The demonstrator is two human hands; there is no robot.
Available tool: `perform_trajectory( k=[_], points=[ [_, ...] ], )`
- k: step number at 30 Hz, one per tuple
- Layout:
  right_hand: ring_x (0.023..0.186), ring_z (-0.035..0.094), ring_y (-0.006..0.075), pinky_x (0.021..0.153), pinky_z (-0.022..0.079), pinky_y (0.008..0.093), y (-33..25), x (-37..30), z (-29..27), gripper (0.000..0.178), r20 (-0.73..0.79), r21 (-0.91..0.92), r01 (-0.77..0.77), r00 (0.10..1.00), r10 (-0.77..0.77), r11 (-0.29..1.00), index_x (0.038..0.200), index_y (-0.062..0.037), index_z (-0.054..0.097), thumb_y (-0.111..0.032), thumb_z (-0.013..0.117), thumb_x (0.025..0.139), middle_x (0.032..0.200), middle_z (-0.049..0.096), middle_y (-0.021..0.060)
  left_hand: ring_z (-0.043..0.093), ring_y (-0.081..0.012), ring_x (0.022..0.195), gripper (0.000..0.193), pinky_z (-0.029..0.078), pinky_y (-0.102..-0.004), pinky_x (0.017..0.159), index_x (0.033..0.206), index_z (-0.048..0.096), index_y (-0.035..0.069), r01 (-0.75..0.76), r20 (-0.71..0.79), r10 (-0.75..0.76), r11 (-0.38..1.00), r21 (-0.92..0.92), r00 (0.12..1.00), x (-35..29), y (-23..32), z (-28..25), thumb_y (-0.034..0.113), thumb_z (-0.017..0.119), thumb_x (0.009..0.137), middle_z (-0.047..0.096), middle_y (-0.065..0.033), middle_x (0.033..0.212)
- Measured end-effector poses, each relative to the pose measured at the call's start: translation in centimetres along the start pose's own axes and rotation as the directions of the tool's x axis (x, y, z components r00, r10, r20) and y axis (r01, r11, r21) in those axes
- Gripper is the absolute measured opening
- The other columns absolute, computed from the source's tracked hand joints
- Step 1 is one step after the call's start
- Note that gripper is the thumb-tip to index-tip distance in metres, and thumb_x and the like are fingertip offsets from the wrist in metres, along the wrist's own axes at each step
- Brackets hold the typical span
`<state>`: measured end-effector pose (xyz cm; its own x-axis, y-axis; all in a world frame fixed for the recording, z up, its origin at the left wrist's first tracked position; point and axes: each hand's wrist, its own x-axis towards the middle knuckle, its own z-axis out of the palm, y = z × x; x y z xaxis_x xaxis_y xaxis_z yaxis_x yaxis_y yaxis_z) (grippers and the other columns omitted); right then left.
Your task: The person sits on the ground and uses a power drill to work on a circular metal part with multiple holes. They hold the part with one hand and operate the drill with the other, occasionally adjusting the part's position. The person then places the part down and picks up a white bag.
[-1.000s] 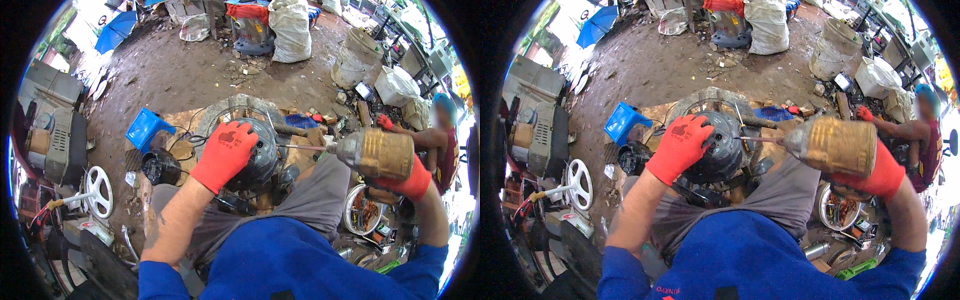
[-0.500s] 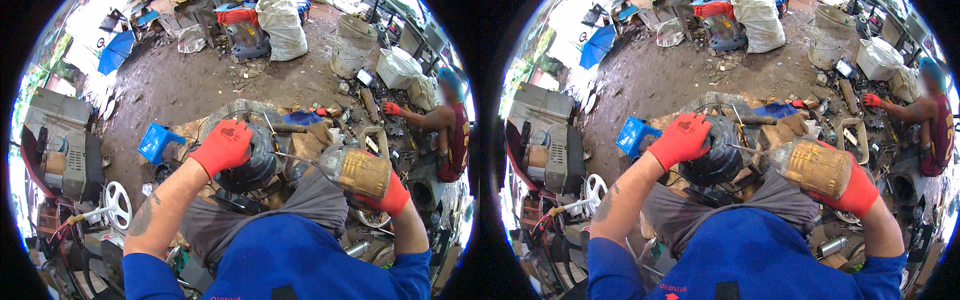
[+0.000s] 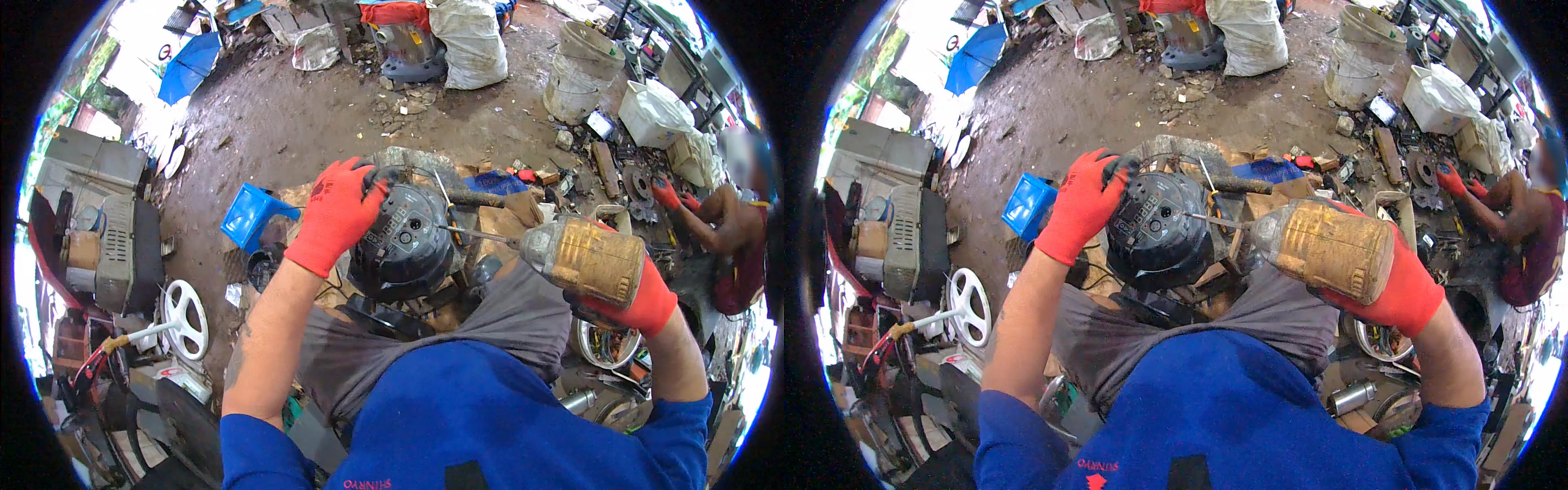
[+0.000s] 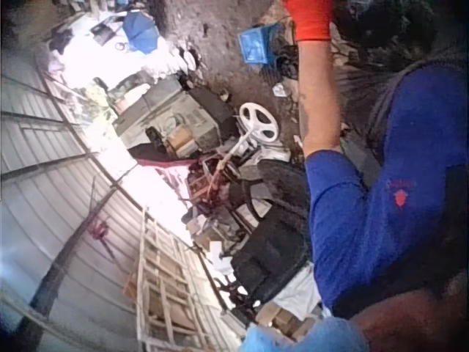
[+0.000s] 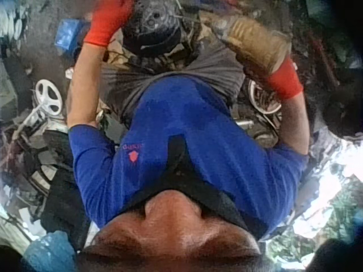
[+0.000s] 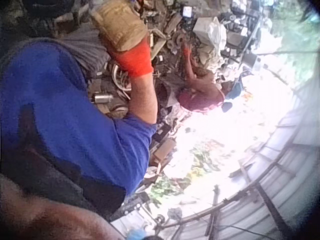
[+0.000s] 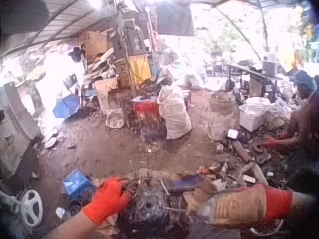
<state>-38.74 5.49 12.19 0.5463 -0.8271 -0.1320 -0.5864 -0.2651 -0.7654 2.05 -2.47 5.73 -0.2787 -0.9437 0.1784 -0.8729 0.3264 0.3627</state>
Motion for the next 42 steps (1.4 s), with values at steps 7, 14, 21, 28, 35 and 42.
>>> perform_trajectory(
  k=[7,14,21,28,35,42],
  points=[
    [0.132,0.055,0.0281,0.116,0.037,0.0404,-2.2,0.9,0.4,0.056,-0.013,0.195,-0.074,0.997,0.078,0.978,0.133,-0.0121,0.063,-0.022,0.080,0.081,0.133,0.065,0.0105,0.057,-0.0349,0.119,0.035,0.045,-0.0453,0.103,0.114,0.072,0.016,-0.271,0.150,0.257,0.959,0.084,0.955,-1.9,0.0,0.9,0.019,0.075,0.080,0.065,-0.0098,0.124],
    [0.131,0.055,0.0294,0.115,0.038,0.0389,-2.1,1.7,0.5,0.050,0.039,-0.057,0.002,0.999,0.001,0.998,0.130,-0.0115,0.066,-0.020,0.079,0.082,0.132,0.065,0.0110,0.059,-0.0291,0.109,0.029,0.047,-0.0424,0.096,0.100,0.065,0.011,-0.572,0.273,0.507,0.769,0.286,0.818,-0.7,1.1,1.5,0.021,0.076,0.075,0.064,-0.0078,0.108],
    [0.124,0.060,0.0290,0.110,0.044,0.0390,-2.8,2.6,0.3,0.049,0.012,-0.085,0.150,0.989,-0.150,0.985,0.129,-0.0081,0.065,-0.018,0.079,0.082,0.131,0.066,0.0125,0.059,-0.0294,0.104,0.032,0.047,-0.0427,0.094,0.095,0.063,0.007,-0.582,0.292,0.507,0.754,0.306,0.811,0.6,1.8,2.4,0.029,0.076,0.076,0.063,-0.0092,0.102],
    [0.128,0.058,0.0275,0.113,0.040,0.0388,-2.3,2.5,0.4,0.061,0.028,-0.116,0.091,0.996,-0.088,0.989,0.137,-0.0061,0.057,-0.020,0.080,0.082,0.132,0.065,0.0122,0.060,-0.0315,0.100,0.029,0.047,-0.0449,0.093,0.093,0.067,0.007,-0.417,0.272,0.336,0.842,0.343,0.902,0.7,1.1,3.0,0.034,0.072,0.083,0.065,-0.0109,0.098],
    [0.129,0.057,0.0274,0.115,0.038,0.0391,-1.4,1.3,0.1,0.055,0.020,-0.169,0.030,0.999,-0.027,0.985,0.130,-0.0071,0.064,-0.020,0.082,0.080,0.132,0.065,0.0126,0.058,-0.0365,0.115,0.027,0.047,-0.0454,0.101,0.111,0.071,0.012,-0.283,0.181,0.289,0.957,-0.057,0.940,-0.4,-0.5,2.1,0.025,0.068,0.088,0.063,-0.0146,0.122],
    [0.121,0.063,0.0274,0.108,0.046,0.0377,-1.1,1.7,0.4,0.061,0.004,-0.154,0.160,0.987,-0.162,0.975,0.133,-0.0033,0.060,-0.015,0.082,0.078,0.130,0.066,0.0132,0.059,-0.0332,0.112,0.027,0.049,-0.0451,0.097,0.108,0.071,0.015,-0.389,0.233,0.374,0.921,0.021,0.898,-0.6,-1.0,1.3,0.022,0.072,0.082,0.064,-0.0107,0.115]
  ],
)
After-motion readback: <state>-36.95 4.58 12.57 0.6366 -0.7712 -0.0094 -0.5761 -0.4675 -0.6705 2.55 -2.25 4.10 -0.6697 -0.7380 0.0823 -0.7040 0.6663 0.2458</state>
